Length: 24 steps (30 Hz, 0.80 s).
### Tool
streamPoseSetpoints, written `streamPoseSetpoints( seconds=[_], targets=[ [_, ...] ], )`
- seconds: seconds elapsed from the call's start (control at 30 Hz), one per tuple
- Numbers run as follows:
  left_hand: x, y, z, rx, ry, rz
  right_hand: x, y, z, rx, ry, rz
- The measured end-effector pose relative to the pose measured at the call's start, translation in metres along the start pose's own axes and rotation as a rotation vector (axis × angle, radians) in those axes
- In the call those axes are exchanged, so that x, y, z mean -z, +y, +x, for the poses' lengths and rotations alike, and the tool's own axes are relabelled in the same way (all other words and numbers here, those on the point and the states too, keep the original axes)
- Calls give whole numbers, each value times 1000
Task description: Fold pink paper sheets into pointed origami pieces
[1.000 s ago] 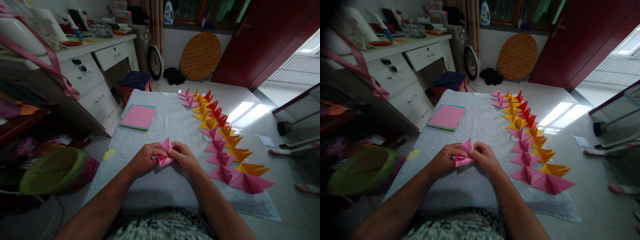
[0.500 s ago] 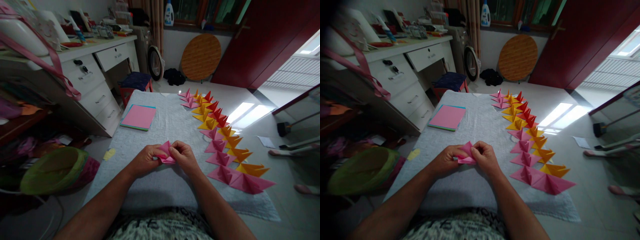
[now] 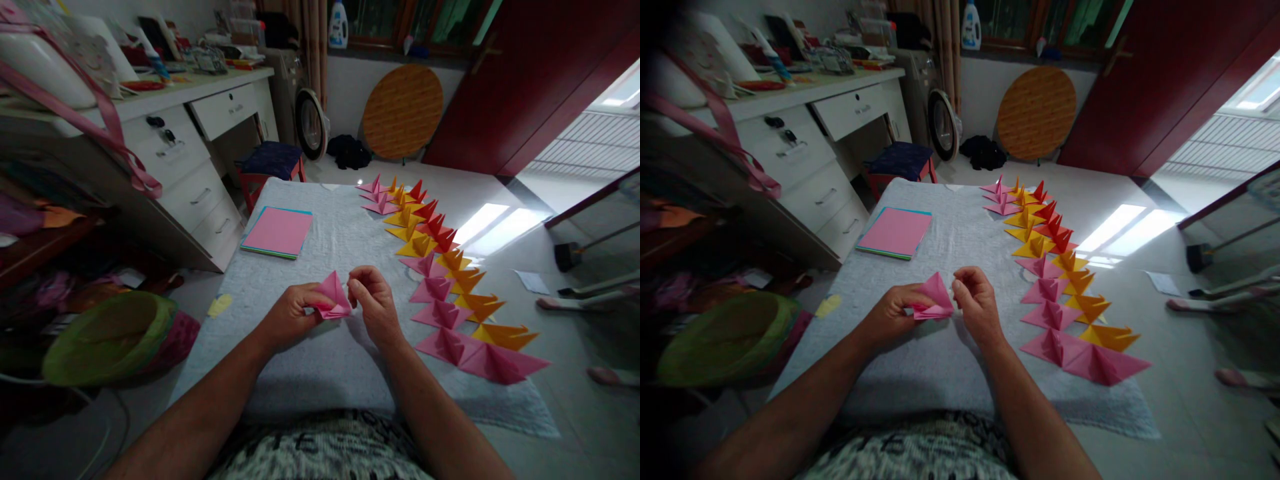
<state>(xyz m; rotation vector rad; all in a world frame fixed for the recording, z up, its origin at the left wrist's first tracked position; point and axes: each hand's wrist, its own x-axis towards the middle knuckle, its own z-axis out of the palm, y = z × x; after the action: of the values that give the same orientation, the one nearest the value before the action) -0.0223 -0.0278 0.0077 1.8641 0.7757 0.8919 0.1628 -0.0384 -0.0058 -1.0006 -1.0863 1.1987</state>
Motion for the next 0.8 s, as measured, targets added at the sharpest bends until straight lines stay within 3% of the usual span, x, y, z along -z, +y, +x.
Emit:
streamPoseSetpoints(
  seconds=[0.13,0.33,0.8],
  targets=[
    [3,-3,-1,-38,144,58,4,-3,-7,156,-52,-76],
    [5,-3,0,-40,190,93,0,-7,-13,435,-70,-372],
    [3,-3,-1,-117,286,83,-4,-1,-16,670,-8,-614]
  ],
)
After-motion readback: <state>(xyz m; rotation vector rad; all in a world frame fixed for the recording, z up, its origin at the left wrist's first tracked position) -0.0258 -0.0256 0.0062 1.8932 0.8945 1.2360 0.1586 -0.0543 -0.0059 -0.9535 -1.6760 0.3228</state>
